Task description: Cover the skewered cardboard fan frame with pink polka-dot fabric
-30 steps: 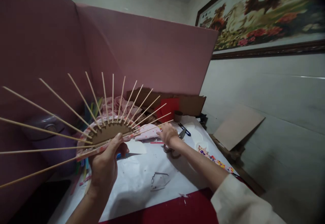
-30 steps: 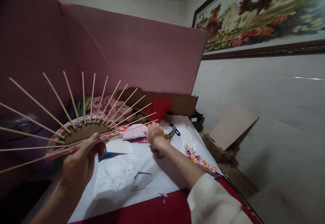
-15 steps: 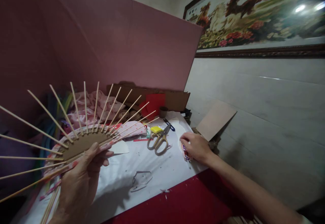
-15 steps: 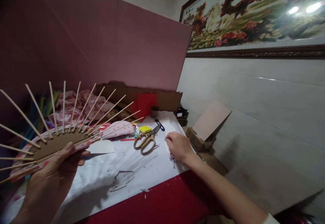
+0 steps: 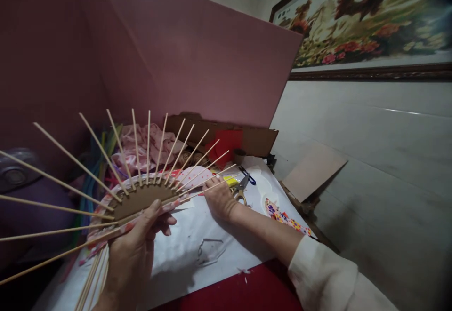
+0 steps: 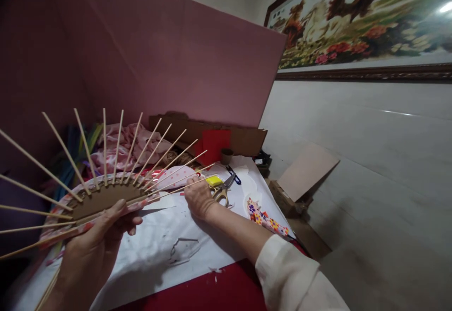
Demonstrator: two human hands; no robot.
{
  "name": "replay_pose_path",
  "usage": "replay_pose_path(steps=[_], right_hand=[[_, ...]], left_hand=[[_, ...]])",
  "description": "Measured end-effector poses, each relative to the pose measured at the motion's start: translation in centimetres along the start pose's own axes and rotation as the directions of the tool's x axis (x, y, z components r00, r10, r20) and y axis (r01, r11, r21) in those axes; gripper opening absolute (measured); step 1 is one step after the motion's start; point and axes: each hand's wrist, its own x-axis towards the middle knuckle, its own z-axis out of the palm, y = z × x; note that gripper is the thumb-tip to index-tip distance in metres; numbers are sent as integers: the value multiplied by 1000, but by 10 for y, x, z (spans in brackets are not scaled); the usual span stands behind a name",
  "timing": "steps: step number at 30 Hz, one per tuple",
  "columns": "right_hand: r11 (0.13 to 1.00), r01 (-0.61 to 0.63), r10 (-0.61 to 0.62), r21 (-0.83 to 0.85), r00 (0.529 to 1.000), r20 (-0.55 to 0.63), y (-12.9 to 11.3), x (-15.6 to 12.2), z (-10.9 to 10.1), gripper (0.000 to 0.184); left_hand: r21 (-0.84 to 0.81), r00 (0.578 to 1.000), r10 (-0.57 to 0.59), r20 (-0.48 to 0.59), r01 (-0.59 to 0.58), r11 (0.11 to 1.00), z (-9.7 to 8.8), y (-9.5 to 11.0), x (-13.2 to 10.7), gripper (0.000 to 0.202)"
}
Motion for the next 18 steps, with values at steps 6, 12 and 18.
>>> replay_pose_path(steps=[6,12,18], right_hand=[[998,-64,64,19,998,-5,19,-4,-2,18],[998,-18,17,54,1000,20,31,23,6,41],[993,100,-104,54,993,61,37,29,-4,22]], left_hand=[[-41,999,1,-32,-2,999,2,7,-3,10],[-32,1000,2,-12,-2,999,3,9,-5,7],[-18,1000,16,0,-16,1000,0,8,-6,10]])
